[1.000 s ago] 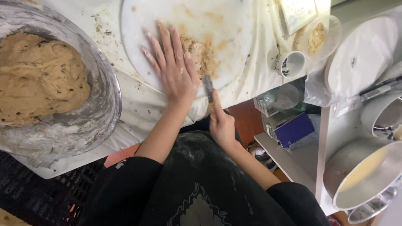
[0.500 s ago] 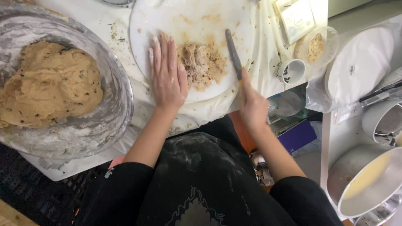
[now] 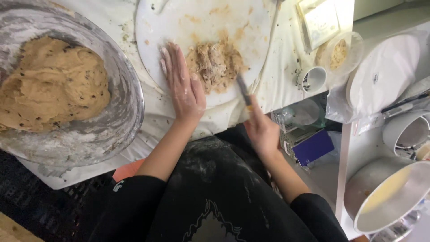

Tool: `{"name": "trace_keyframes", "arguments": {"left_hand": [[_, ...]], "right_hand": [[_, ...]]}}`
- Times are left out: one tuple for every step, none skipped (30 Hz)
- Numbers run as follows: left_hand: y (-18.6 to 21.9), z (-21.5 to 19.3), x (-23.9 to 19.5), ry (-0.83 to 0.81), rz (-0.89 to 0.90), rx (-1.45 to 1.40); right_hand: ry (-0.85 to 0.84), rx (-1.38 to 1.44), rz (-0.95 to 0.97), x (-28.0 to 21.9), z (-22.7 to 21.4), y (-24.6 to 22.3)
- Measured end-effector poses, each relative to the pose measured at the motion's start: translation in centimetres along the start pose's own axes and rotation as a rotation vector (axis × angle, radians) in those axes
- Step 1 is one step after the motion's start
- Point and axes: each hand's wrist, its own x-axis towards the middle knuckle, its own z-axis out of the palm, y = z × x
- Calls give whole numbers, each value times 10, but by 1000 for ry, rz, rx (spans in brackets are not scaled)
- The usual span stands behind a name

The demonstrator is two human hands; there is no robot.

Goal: The person is kneading and shaping dough on a white surface, occasionally using a small knife to cut or scrap pieces of dough.

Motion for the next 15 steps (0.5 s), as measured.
{"name": "trace_keyframes", "arguments": {"left_hand": [[-3,1,2,-3,-9,-28],[4,-8,6,3,-16,-40],[11,-17,10,-16,-71,-180],[16,-28,13,-38,-126,-316],[6,-26,13,-35,-133,-323],[-6,-29,14,-104,-42,-91],[-19,-31,16,-173,49,141],[-16,-32,22,-170,46,145],[-12,-32,28,-359,0,391],[-8,-31,33,-554,-43,630],[-11,-30,27,-554,-47,631],[-12,-27,21,-485,5,570],[-14,-25,15,-415,56,509],[-15,-21,8,-421,54,513],[-16,-17,1,-383,27,497]], "right_hand": [[54,-74,-50,7,-10,1],[51,-88,-56,9,-14,10],[91,-126,-39,10,-17,20],[129,-158,-20,10,-18,29],[124,-167,-22,7,-16,34],[84,-144,-44,3,-9,37],[44,-121,-66,-1,-2,39],[41,-118,-70,-10,11,37],[38,-4,-66,-20,23,35],[33,109,-59,-31,35,33],[29,110,-59,-31,38,26],[-57,110,58,-31,40,20],[-144,110,174,-31,42,14],[-149,114,178,-29,32,8],[-140,145,130,-28,22,2]]}}
